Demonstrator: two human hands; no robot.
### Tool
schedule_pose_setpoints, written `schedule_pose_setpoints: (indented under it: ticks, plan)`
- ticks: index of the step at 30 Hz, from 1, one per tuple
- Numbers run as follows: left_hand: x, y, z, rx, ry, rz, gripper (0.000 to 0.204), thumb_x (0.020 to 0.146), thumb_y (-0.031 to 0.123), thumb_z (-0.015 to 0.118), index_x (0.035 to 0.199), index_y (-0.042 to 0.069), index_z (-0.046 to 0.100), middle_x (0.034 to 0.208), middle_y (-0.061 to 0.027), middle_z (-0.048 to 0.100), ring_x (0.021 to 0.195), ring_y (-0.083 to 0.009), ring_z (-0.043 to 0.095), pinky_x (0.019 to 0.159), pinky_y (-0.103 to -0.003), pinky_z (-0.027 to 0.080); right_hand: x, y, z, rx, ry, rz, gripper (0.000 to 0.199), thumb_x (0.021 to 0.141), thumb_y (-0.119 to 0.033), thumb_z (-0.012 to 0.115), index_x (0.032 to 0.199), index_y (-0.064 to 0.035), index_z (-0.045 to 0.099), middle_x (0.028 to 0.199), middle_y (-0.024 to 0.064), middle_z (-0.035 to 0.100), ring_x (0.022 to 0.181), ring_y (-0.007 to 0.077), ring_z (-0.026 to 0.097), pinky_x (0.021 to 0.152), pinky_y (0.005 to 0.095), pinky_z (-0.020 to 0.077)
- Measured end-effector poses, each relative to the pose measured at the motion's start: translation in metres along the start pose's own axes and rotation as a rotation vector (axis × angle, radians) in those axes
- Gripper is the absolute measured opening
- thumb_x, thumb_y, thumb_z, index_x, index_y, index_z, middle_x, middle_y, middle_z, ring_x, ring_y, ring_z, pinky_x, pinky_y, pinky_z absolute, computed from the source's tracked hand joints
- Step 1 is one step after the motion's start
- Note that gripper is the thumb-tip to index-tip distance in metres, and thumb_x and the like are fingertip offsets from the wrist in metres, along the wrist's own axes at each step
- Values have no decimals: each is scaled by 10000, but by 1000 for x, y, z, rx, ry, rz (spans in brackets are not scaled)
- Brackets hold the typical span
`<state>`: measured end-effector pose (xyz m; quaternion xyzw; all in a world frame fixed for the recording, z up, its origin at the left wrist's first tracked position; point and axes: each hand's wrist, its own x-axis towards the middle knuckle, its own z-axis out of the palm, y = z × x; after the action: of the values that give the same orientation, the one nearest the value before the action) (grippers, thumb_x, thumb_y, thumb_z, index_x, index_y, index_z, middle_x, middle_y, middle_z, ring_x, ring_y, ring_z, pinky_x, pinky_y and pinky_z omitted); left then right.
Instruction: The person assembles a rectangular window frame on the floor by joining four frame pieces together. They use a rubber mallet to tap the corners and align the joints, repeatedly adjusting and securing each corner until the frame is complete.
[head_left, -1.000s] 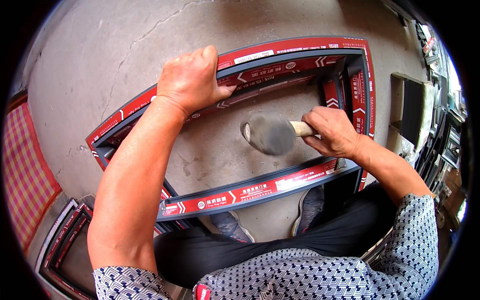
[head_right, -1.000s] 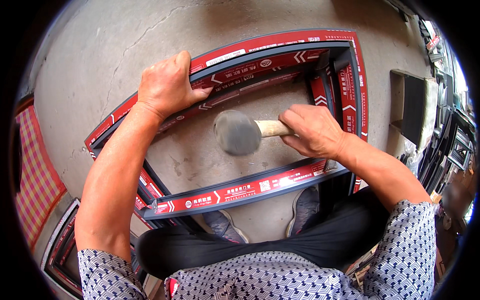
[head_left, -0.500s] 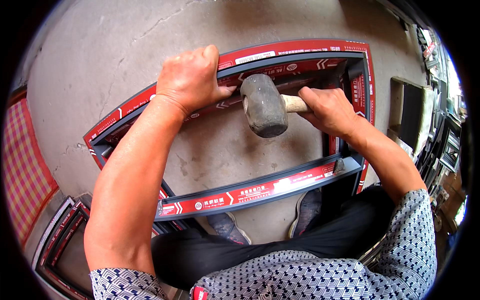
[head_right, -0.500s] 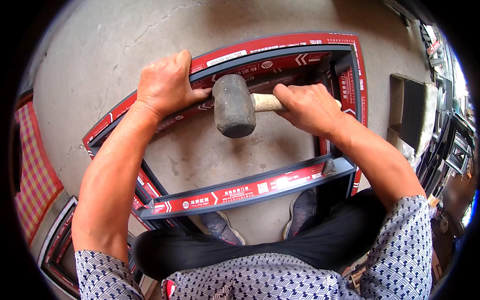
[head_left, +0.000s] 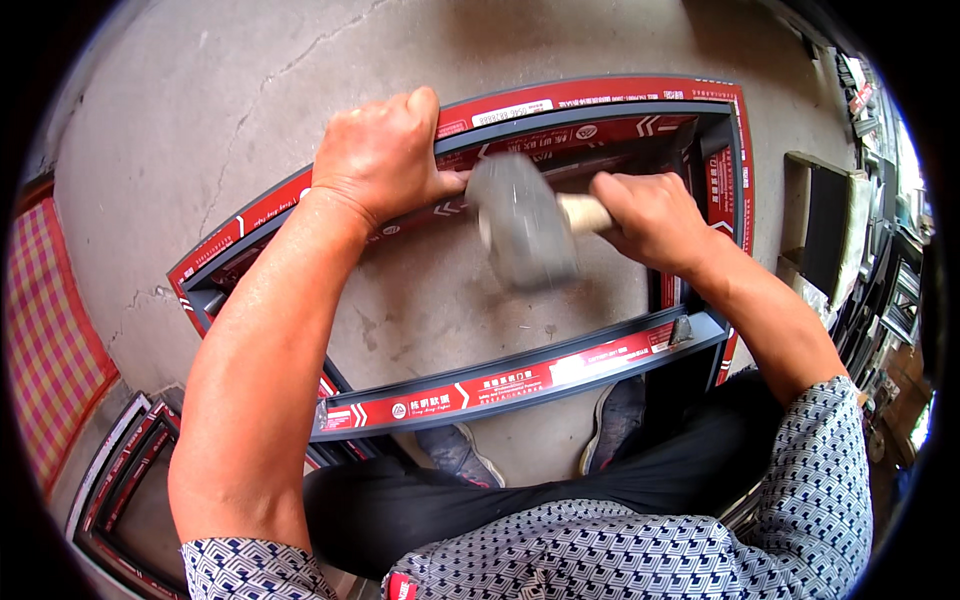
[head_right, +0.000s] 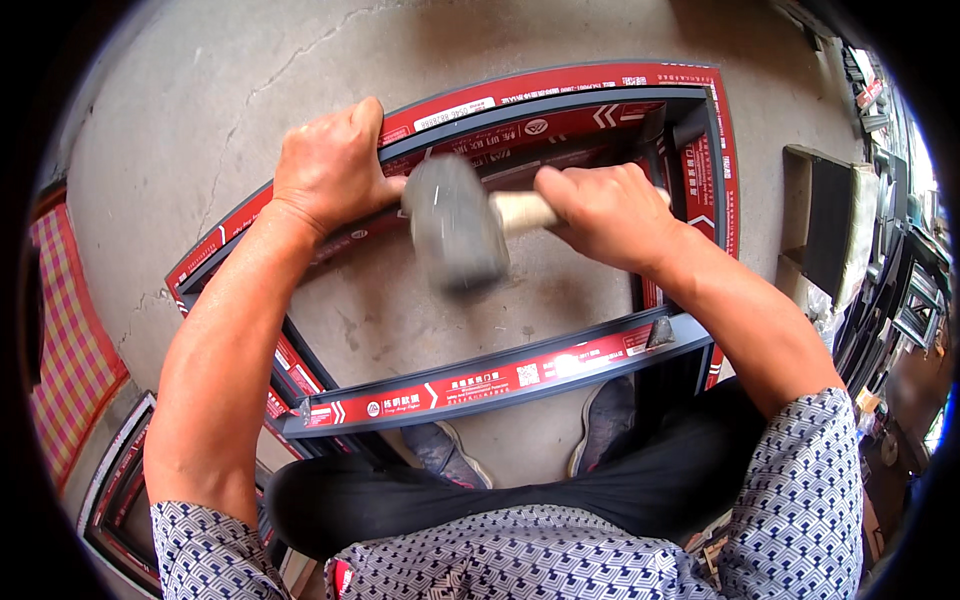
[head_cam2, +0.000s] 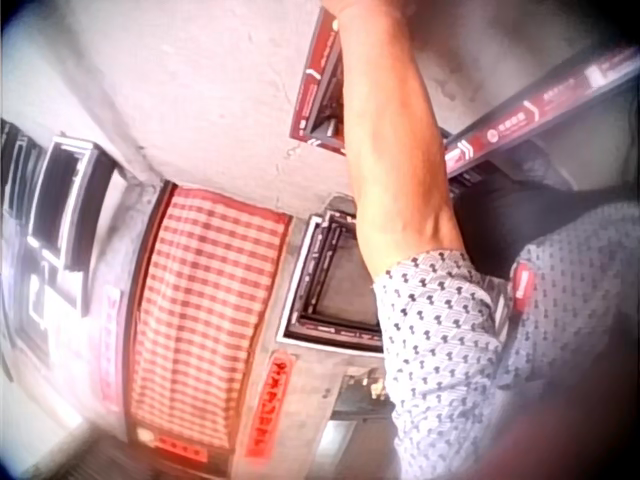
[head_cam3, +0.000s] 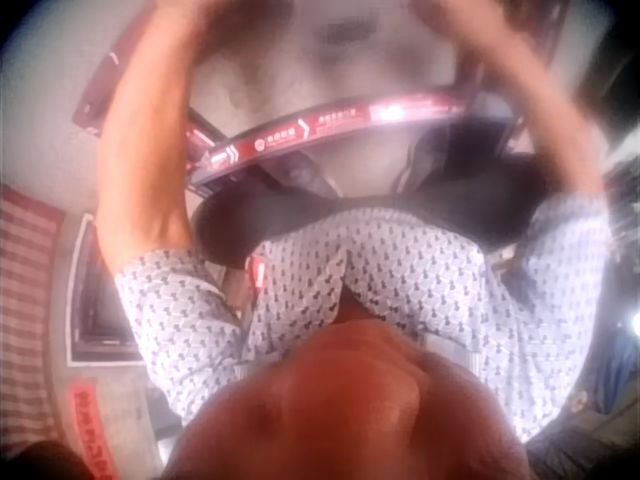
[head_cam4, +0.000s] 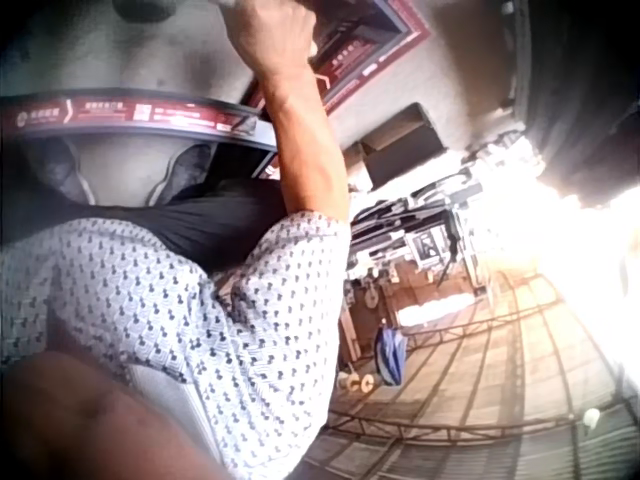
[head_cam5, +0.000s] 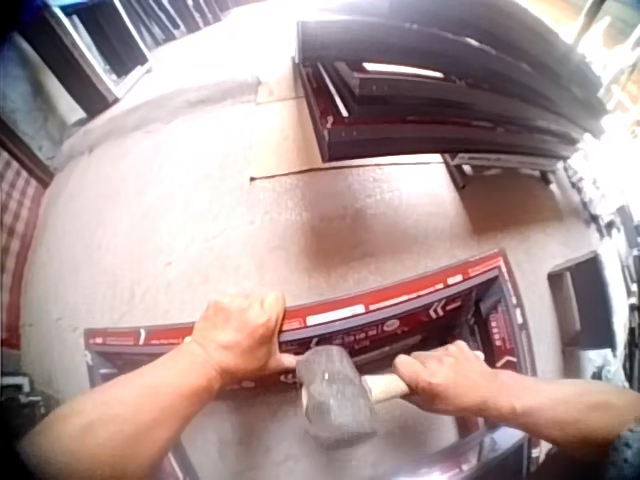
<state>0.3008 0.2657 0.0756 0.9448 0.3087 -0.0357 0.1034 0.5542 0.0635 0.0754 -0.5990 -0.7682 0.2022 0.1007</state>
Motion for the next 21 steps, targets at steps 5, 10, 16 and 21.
schedule_pose_setpoints:
  ticks: [5, 10, 16, 21]
  plan:
    - [2, 1, -1, 7, -1, 7, 597, 727, 539, 901, 913, 51, 612, 856, -180, 745, 808, -403, 749, 723, -509, 614, -2, -2, 5, 28, -36, 93, 318, 894, -193, 820, 970, -86, 531, 784, 135, 717, 736, 383, 733, 614, 507, 568]
    - [3, 2, -5, 24, -53, -20, 602, 751, 582, 880, 962, 63, 659, 892, -184, 776, 836, -394, 774, 767, -494, 639, -4, 3, 3, 82, 46, 15, 314, 896, -197, 822, 968, -87, 537, 794, 140, 719, 744, 386, 730, 629, 517, 569]
    - [3, 0, -4, 18, -21, -1, 563, 747, 545, 880, 950, 68, 661, 879, -186, 773, 819, -399, 771, 757, -500, 639, -8, 7, 17, 69, 29, 118, 305, 893, -195, 826, 984, -93, 553, 762, 138, 707, 722, 395, 717, 616, 507, 566]
    - [2, 0, -5, 31, -44, -11, 565, 731, 531, 896, 946, 66, 659, 873, -186, 771, 820, -402, 767, 761, -504, 635, -10, 12, 12, 83, 80, 44, 297, 890, -179, 824, 983, -94, 554, 761, 139, 705, 729, 391, 720, 621, 512, 565]
